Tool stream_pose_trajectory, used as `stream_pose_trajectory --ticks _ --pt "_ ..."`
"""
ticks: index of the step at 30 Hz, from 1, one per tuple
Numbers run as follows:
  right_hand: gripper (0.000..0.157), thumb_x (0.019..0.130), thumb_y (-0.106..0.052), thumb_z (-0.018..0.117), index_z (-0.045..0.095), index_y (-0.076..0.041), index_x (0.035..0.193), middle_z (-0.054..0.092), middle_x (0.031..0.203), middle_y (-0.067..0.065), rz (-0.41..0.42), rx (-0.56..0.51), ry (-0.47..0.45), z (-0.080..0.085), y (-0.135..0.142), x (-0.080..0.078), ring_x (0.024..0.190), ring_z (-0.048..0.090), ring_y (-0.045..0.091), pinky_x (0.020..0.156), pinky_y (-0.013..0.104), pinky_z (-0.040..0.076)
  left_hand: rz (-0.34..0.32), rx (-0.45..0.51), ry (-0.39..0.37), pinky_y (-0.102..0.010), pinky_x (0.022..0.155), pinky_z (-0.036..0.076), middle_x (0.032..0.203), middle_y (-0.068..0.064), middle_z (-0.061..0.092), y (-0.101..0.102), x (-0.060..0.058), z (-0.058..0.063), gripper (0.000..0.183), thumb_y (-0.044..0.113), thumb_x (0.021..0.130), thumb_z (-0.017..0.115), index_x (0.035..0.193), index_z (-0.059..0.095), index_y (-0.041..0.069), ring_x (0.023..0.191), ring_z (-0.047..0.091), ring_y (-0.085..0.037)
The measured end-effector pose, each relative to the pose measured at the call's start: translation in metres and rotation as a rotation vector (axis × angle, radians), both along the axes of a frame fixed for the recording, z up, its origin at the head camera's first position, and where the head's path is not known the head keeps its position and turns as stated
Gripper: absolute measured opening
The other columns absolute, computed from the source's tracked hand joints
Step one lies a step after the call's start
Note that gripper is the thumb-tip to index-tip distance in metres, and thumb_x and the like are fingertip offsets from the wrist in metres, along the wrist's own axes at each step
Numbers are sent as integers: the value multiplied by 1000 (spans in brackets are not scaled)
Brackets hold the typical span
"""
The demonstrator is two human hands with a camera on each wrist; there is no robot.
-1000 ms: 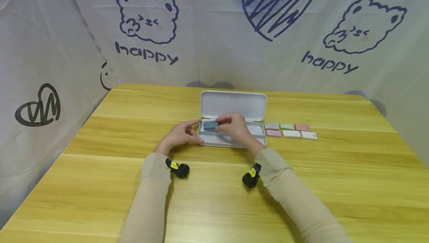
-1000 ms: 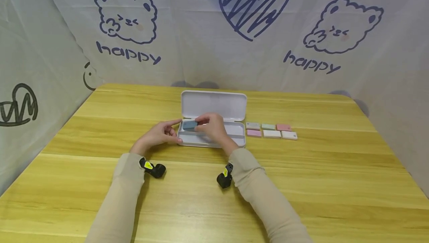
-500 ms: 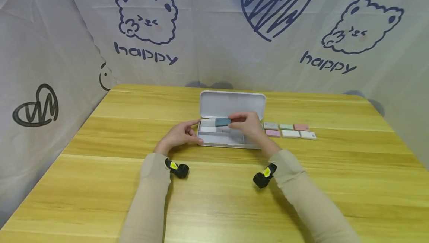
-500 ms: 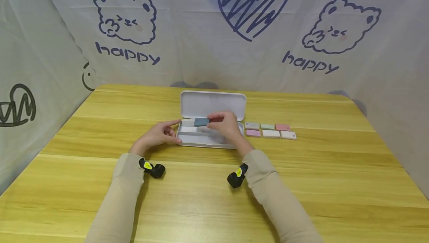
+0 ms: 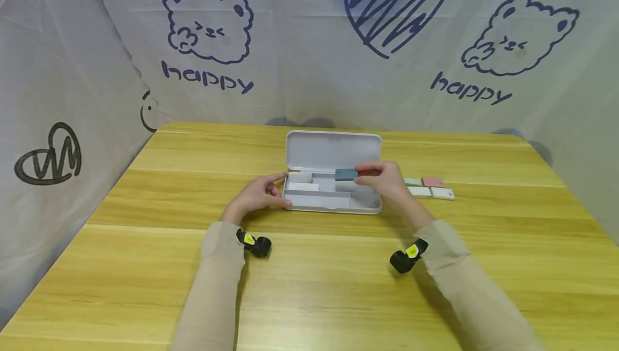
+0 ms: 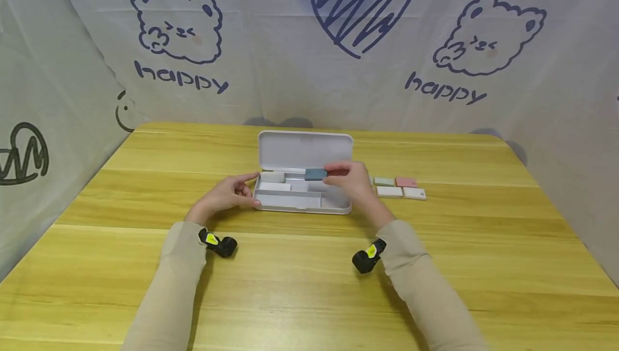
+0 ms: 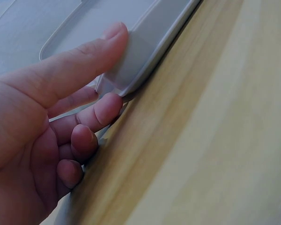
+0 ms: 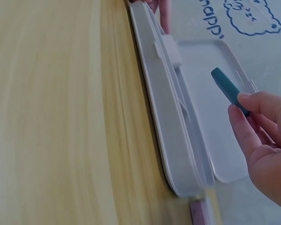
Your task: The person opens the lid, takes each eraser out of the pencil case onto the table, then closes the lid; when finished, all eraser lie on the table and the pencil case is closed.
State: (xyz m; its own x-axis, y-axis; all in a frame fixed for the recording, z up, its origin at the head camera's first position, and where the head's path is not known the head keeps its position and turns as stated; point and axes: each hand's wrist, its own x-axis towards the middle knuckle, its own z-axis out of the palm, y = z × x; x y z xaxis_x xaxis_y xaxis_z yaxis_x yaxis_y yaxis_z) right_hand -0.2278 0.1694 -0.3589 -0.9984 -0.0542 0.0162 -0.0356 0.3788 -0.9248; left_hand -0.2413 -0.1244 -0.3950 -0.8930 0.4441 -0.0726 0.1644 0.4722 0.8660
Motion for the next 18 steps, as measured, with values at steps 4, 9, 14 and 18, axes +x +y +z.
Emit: stream_pose_trajectory --ticks 4,9,14,18 --pt "34 75 -3 70 62 6 106 63 100 13 -37 2 -26 3 14 4 77 54 7 66 22 45 4 0 -1 -25 59 36 72 -5 56 0 0 1 80 17 70 77 137 35 4 62 45 -13" --pt "36 74 -3 71 61 7 107 62 101 11 -45 -1 -41 2 33 8 79 55 5 67 18 46 2 5 0 -25 59 36 72 -6 55 -1 1 0 80 17 70 77 137 35 3 63 45 -13" --pt "36 75 0 69 58 12 108 63 98 11 -14 -12 -4 1 50 13 77 55 2 67 16 45 1 9 -4 -25 59 36 72 -6 55 -1 1 1 80 16 70 76 137 35 3 62 45 -13" --pt "37 76 -2 69 57 13 108 63 95 9 -21 14 -6 1 63 18 76 55 1 66 16 45 7 4 -12 -25 59 36 72 -5 55 0 1 2 80 16 70 77 137 35 5 62 45 -13"
